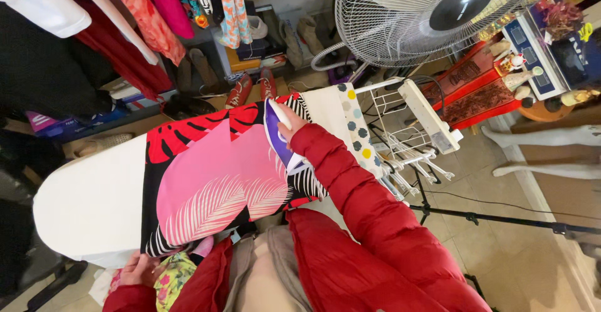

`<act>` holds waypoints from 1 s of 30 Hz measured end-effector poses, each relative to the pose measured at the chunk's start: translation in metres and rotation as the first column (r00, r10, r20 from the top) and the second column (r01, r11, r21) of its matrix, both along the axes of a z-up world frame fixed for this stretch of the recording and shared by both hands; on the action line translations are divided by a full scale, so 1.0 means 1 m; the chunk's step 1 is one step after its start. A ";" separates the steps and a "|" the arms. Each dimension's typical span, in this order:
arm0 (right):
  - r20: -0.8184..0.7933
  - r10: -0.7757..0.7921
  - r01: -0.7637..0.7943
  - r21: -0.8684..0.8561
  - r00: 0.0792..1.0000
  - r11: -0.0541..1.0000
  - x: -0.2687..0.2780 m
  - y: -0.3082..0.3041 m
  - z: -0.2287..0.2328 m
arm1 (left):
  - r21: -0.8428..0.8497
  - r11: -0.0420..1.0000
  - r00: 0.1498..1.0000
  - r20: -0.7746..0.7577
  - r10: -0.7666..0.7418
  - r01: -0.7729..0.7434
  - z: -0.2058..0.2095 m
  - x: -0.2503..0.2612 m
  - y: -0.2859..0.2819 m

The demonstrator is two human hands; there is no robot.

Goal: The person irons a colorful sleeveless top on an ironing board, moving the iron across several sections and flipping the garment over by hand.

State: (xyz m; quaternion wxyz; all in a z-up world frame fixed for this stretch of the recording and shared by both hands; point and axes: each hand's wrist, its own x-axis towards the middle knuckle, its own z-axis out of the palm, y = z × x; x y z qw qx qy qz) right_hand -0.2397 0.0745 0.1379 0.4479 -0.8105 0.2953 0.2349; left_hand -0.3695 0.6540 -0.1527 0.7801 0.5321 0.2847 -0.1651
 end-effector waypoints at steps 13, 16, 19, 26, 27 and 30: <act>0.039 -0.088 0.088 0.019 0.995 0.996 -0.004 -0.006 -0.007 | 0.257 0.966 0.999 0.022 -0.033 0.026 0.005 0.007 -0.006; 0.018 0.145 -0.146 0.027 0.989 0.989 -0.013 -0.003 -0.003 | 0.303 0.952 0.998 0.026 -0.056 0.045 0.005 0.008 -0.005; -0.032 0.221 -0.221 0.009 0.975 0.975 -0.011 -0.003 0.000 | 0.235 0.971 0.999 0.011 -0.038 0.034 0.014 0.009 -0.008; 0.042 -0.024 0.023 0.043 0.999 0.999 -0.006 -0.006 -0.003 | 0.288 0.955 0.998 -0.028 -0.058 0.064 0.026 0.008 -0.014; 0.040 0.079 -0.081 0.060 0.996 0.995 -0.009 -0.005 -0.002 | 0.250 0.968 0.999 0.011 -0.040 0.037 0.018 0.008 -0.011; -0.018 0.295 -0.295 -0.010 0.955 0.955 -0.017 0.000 -0.004 | 0.251 0.967 0.999 0.002 -0.053 0.051 0.007 0.009 -0.005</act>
